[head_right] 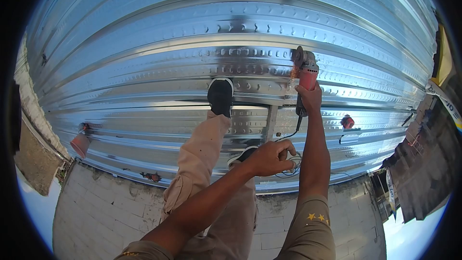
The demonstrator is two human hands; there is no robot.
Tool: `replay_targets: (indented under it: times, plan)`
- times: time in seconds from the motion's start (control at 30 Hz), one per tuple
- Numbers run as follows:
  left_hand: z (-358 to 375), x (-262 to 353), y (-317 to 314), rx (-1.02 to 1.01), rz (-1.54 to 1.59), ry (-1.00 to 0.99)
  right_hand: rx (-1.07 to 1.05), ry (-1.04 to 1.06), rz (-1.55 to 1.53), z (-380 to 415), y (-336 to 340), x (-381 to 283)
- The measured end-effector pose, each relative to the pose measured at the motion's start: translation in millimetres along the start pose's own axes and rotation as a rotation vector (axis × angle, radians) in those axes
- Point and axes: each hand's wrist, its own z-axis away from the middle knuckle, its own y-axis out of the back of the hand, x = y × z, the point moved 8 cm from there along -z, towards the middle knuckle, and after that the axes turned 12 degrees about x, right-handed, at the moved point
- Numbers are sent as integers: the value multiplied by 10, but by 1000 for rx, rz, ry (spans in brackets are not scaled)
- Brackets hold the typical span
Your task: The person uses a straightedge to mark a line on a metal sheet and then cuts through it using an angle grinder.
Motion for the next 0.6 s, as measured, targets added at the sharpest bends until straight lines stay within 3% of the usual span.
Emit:
replay_targets:
  times: [0.6]
  plan:
    - [68,-104,19,16,-4,-7,-27,-38,54,265,57,263]
